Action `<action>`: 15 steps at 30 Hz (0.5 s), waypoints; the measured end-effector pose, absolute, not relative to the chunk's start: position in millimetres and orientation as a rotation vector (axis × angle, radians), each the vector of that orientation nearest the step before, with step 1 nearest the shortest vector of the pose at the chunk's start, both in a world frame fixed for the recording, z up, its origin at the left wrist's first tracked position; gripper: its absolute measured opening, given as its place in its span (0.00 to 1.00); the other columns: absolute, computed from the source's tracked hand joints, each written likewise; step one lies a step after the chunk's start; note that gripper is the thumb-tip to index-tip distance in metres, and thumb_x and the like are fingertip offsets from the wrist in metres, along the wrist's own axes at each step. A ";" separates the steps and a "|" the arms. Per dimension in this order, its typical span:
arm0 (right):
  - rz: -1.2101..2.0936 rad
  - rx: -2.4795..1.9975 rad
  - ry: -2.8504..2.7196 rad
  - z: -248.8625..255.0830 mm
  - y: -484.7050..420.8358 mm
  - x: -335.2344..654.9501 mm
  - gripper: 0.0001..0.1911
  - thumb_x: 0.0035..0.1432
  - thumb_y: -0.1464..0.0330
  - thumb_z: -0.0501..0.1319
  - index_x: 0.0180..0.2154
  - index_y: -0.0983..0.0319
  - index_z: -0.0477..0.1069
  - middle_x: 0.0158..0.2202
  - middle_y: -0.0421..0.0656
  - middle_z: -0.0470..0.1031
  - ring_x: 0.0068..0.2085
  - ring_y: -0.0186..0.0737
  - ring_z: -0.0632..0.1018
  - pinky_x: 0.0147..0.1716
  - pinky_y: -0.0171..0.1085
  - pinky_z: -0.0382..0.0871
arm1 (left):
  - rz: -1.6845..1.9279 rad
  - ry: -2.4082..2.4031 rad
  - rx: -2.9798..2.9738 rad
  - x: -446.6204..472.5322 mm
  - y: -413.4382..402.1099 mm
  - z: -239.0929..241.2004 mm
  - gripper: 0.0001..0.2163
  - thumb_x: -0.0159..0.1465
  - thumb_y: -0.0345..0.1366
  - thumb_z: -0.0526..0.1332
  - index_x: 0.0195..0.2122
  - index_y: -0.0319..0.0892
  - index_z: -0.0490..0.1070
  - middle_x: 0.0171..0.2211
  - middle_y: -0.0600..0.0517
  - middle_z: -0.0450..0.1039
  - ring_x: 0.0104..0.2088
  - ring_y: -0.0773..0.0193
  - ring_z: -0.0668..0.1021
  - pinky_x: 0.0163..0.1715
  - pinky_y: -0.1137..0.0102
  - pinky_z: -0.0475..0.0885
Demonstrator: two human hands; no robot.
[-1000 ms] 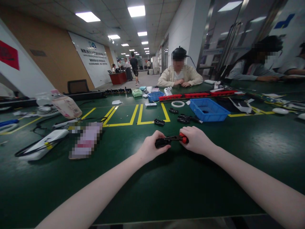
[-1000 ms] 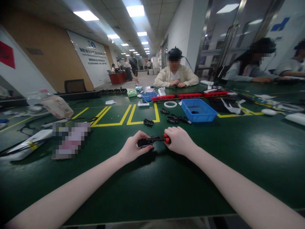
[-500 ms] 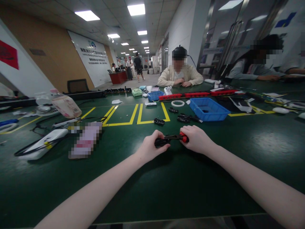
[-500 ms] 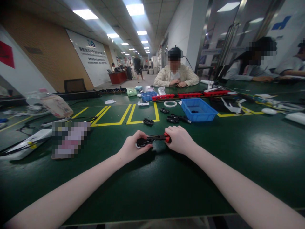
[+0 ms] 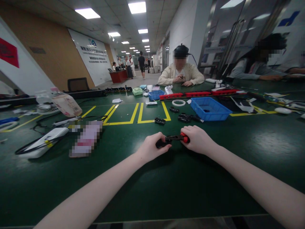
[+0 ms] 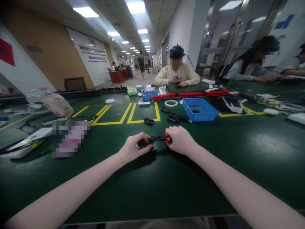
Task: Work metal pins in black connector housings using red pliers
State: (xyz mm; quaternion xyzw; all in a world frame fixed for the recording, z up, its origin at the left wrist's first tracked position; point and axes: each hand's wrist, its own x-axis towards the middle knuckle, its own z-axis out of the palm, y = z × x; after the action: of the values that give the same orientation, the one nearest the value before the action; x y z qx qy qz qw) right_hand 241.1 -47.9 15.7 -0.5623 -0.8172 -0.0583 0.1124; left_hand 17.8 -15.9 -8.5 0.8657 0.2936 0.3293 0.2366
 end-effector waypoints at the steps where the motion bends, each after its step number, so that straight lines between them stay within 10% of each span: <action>1: -0.172 -1.651 -2.397 15.8 -47.9 241.2 0.02 0.51 0.70 0.58 0.29 0.61 0.65 0.32 0.45 0.73 0.33 0.41 0.72 0.34 0.38 0.62 | 0.904 0.796 2.377 17.7 -15.6 -8.8 0.09 0.59 0.37 0.64 0.31 0.41 0.64 0.31 0.54 0.72 0.28 0.68 0.73 0.26 0.75 0.67; 15: -0.145 -1.688 -2.410 15.8 -49.1 237.8 0.03 0.51 0.71 0.59 0.28 0.60 0.64 0.31 0.44 0.73 0.32 0.40 0.72 0.34 0.37 0.62 | 0.775 0.927 2.252 18.4 -18.0 -8.0 0.14 0.58 0.41 0.64 0.36 0.44 0.59 0.34 0.53 0.73 0.31 0.62 0.77 0.30 0.69 0.71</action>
State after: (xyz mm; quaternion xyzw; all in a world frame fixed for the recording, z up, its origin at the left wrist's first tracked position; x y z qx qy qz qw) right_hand 237.8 -49.1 15.8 -0.5701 -0.8143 -0.0488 0.0976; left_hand 18.4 -18.0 -8.0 0.8437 0.3471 0.2902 0.2888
